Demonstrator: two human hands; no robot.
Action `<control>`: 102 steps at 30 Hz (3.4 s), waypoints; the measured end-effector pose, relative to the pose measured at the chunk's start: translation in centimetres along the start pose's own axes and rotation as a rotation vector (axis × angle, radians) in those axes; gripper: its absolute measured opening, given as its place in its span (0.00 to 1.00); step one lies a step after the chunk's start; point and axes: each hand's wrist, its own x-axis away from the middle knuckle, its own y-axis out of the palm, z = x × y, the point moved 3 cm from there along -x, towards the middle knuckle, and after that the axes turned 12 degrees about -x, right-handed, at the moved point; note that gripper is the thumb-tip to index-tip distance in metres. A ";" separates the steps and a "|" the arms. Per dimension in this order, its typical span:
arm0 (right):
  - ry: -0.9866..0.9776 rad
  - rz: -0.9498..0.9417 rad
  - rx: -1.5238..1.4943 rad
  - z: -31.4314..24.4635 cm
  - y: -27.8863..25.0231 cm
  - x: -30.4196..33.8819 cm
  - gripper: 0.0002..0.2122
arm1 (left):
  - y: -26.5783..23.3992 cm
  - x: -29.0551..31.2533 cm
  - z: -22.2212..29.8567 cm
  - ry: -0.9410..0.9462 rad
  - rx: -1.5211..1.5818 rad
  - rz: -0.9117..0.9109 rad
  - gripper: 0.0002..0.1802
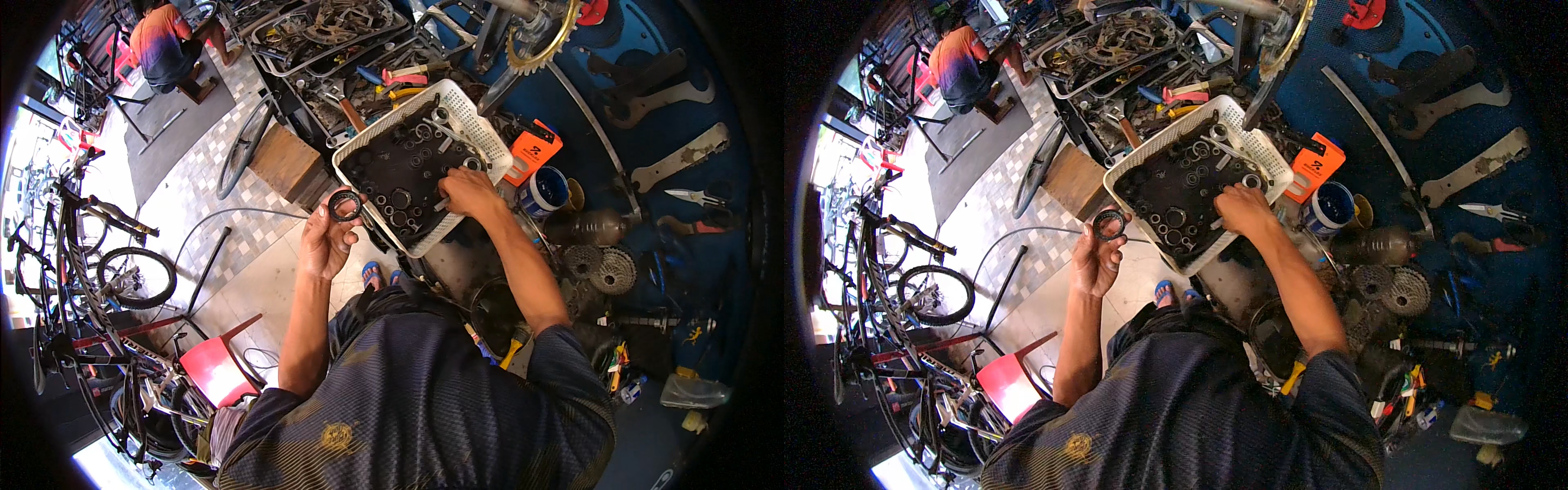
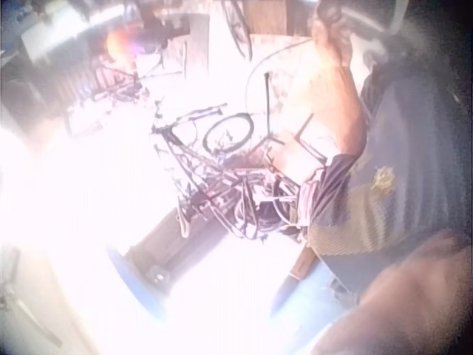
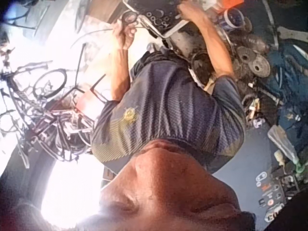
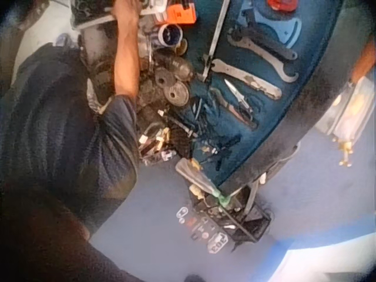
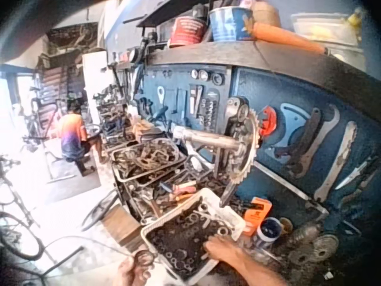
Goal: The person assembles small bicycle parts by hand, picking bearings and rings from a white basket and fitting them into a circular housing. They use a grease syringe to apply lubricant and a wrench to tighten components on the workbench.
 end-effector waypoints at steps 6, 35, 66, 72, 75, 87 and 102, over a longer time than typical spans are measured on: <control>-0.016 -0.026 -0.035 -0.7 -1.3 0.7 0.12 | 0.5 -0.1 -0.3 -0.024 0.078 -0.014 0.33; -0.143 0.332 -0.754 -1.7 0.5 -2.0 0.16 | 1.1 0.0 -0.8 -0.011 -0.017 -0.020 0.34; 0.062 0.521 -0.698 5.2 -3.2 0.2 0.11 | 0.0 0.6 -0.5 -0.068 -0.293 0.115 0.27; -0.040 0.528 -0.709 3.8 -2.4 -0.3 0.10 | -0.8 1.2 0.1 -0.075 -0.371 0.161 0.25; -0.114 0.486 -0.684 1.6 -1.5 -0.4 0.10 | -1.3 1.5 0.3 -0.084 -0.366 0.184 0.24; -0.224 0.239 -0.572 -6.3 1.9 0.5 0.08 | -1.4 1.9 0.5 -0.074 -0.441 0.231 0.23; -0.014 0.604 -0.598 1.4 -3.5 0.1 0.12 | -0.9 1.7 0.3 -0.057 -0.446 0.300 0.20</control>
